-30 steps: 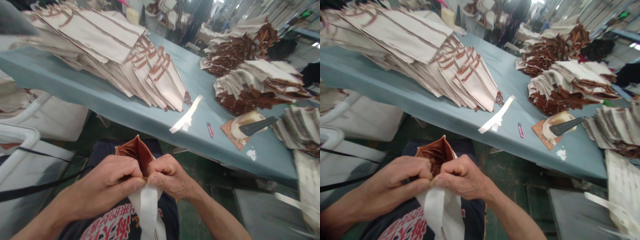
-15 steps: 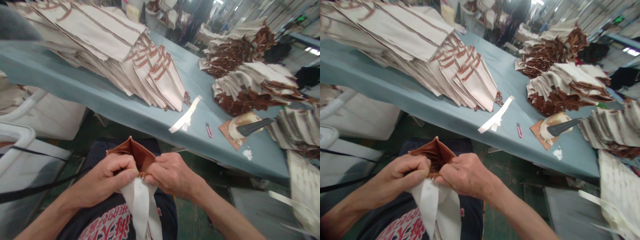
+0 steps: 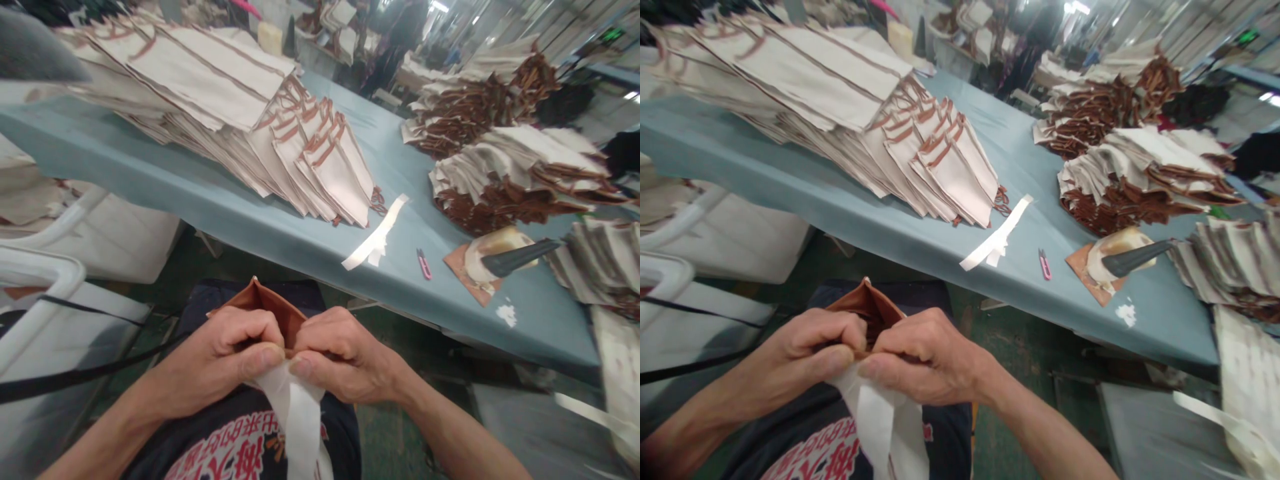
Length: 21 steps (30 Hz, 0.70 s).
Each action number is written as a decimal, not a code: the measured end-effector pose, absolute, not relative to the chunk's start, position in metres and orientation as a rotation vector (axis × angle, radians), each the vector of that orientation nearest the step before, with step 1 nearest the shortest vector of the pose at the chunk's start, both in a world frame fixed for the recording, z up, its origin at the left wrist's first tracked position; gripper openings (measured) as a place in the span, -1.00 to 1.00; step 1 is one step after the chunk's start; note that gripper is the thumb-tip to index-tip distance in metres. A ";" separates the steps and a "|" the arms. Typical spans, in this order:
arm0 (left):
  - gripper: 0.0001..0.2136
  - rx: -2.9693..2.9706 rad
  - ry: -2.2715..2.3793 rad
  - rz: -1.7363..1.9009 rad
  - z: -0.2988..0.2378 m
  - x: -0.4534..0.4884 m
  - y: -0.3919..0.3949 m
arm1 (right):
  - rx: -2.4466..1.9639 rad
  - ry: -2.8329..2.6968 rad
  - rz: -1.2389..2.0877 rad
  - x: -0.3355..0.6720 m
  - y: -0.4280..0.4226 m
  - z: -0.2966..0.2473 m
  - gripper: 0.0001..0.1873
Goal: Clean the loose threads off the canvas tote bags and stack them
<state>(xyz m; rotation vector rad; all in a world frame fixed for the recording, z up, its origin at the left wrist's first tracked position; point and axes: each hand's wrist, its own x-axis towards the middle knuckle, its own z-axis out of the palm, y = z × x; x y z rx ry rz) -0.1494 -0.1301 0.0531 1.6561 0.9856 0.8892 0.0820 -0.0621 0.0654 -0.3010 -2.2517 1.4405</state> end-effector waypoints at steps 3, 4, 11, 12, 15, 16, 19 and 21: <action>-0.37 1.709 1.012 0.907 0.053 -0.159 -0.129 | -0.346 -2.197 1.374 0.098 -0.058 0.074 -0.44; -0.37 1.724 1.031 0.909 0.052 -0.162 -0.129 | -0.389 -2.189 1.373 0.104 -0.057 0.076 -0.44; -0.72 1.927 1.059 0.809 0.055 -0.157 -0.128 | -0.797 -2.283 1.357 0.136 -0.041 0.069 -0.68; -0.78 1.958 1.066 0.796 0.057 -0.154 -0.128 | -0.817 -2.307 1.313 0.137 -0.039 0.066 -0.71; -0.78 2.020 1.082 0.760 0.063 -0.146 -0.124 | -0.803 -2.412 1.042 0.136 -0.035 0.064 -0.76; -0.77 2.031 1.076 0.748 0.066 -0.145 -0.121 | -0.774 -2.448 0.944 0.134 -0.035 0.066 -0.75; -0.78 2.051 1.051 0.733 0.078 -0.142 -0.112 | -0.629 -2.496 0.767 0.124 -0.038 0.081 -0.78; -0.79 2.058 1.031 0.732 0.087 -0.141 -0.105 | -0.512 -2.455 0.734 0.116 -0.041 0.091 -0.88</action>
